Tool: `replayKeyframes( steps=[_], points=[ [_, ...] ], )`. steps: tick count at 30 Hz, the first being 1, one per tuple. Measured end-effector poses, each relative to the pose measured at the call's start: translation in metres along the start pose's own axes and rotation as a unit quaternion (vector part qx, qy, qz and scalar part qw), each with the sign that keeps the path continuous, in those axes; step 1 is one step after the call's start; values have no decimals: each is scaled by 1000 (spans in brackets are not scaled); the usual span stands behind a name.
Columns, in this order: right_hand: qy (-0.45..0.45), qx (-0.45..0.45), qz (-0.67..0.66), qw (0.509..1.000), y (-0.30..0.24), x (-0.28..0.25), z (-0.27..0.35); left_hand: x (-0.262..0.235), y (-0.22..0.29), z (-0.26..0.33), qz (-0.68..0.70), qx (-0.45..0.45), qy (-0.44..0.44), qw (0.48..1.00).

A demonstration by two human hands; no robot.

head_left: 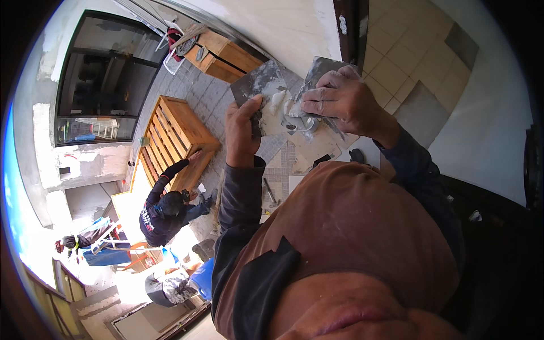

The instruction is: The person applies plaster to a wall using a trowel and a hawk. They repeatedly scoop plaster from a bucket, spread it onto the hawk, and smooth it onto the wall surface.

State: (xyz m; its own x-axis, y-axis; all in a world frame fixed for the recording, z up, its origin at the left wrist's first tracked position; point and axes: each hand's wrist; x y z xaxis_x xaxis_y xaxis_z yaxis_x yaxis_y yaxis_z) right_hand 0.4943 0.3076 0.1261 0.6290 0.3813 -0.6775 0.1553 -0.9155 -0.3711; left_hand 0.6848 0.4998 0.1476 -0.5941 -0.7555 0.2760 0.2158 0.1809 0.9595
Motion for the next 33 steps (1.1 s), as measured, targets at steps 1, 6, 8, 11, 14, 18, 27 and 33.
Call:
replayKeyframes(
  steps=[1,6,8,11,14,18,27,33],
  points=[
    [-8,-1,-1,1000,0,2,3,-2,-3,0,0,4,28,1000],
    [6,124,-110,986,27,15,39,-25,-16,0,74,73,106,989],
    [132,256,-189,939,46,32,50,-39,-18,6,29,127,149,980],
    [325,472,-244,782,92,61,53,-58,-29,10,31,28,207,977],
    [406,416,-138,802,133,80,52,-75,-45,21,-6,-10,230,973],
    [393,442,-43,805,159,91,37,-99,-58,30,14,-47,256,965],
    [441,316,54,838,134,114,20,-130,-77,44,12,-75,297,952],
    [411,387,60,824,129,115,3,-128,-77,39,16,-47,276,960]
  ],
)
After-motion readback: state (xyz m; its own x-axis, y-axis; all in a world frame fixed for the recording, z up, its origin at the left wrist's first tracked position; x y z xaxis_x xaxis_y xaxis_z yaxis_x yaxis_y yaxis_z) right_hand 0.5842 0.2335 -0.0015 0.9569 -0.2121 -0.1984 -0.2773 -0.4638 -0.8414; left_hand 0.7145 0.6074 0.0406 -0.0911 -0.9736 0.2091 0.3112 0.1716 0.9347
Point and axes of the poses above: each hand's wrist, its own z-axis away from the middle knuckle, its own x-axis out of the palm, y = z × x, and after that the axes turned 10 degrees about x, right-handed
